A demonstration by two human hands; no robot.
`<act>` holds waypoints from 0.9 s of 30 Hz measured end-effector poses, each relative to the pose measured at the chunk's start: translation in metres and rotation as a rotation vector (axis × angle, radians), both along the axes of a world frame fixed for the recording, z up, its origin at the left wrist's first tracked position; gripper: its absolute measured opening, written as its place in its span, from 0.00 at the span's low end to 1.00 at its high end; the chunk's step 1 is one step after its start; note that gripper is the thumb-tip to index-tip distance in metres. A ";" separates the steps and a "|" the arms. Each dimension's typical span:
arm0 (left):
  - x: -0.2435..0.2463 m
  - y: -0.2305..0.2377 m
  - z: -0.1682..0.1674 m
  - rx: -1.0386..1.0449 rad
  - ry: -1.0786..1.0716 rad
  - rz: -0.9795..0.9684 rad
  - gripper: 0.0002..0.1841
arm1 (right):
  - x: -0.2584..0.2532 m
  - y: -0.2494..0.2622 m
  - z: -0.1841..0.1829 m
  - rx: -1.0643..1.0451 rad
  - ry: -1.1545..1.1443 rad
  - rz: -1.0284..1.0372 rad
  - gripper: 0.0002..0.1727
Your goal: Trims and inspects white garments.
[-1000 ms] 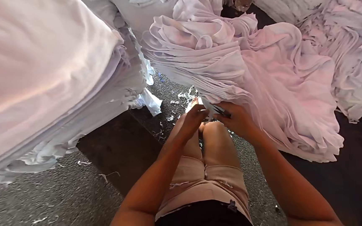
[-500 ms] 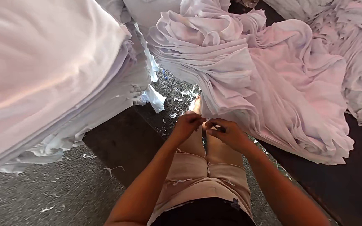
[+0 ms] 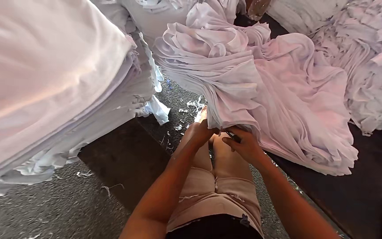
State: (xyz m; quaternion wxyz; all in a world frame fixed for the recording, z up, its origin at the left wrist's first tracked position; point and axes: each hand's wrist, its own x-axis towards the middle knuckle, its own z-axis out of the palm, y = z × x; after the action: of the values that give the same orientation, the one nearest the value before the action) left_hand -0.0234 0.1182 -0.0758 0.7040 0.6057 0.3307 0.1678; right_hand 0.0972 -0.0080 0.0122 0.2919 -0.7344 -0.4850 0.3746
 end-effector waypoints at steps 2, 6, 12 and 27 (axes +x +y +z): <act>-0.004 0.001 -0.001 0.053 0.041 0.030 0.12 | 0.000 -0.001 -0.002 0.025 0.025 0.001 0.18; -0.003 0.012 -0.012 0.161 -0.039 0.054 0.37 | -0.005 0.002 -0.006 0.048 0.086 -0.010 0.16; 0.008 0.020 -0.008 0.108 0.012 -0.070 0.22 | -0.012 -0.006 -0.015 0.038 0.077 0.068 0.18; -0.013 -0.002 0.023 -0.025 -0.048 -0.076 0.08 | -0.026 -0.015 -0.042 -0.121 0.009 0.208 0.19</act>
State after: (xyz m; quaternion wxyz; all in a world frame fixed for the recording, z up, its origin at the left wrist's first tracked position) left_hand -0.0368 0.1159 -0.0527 0.7252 0.6048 0.2923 0.1514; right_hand 0.0711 -0.0234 -0.0294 0.2087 -0.6946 -0.5339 0.4346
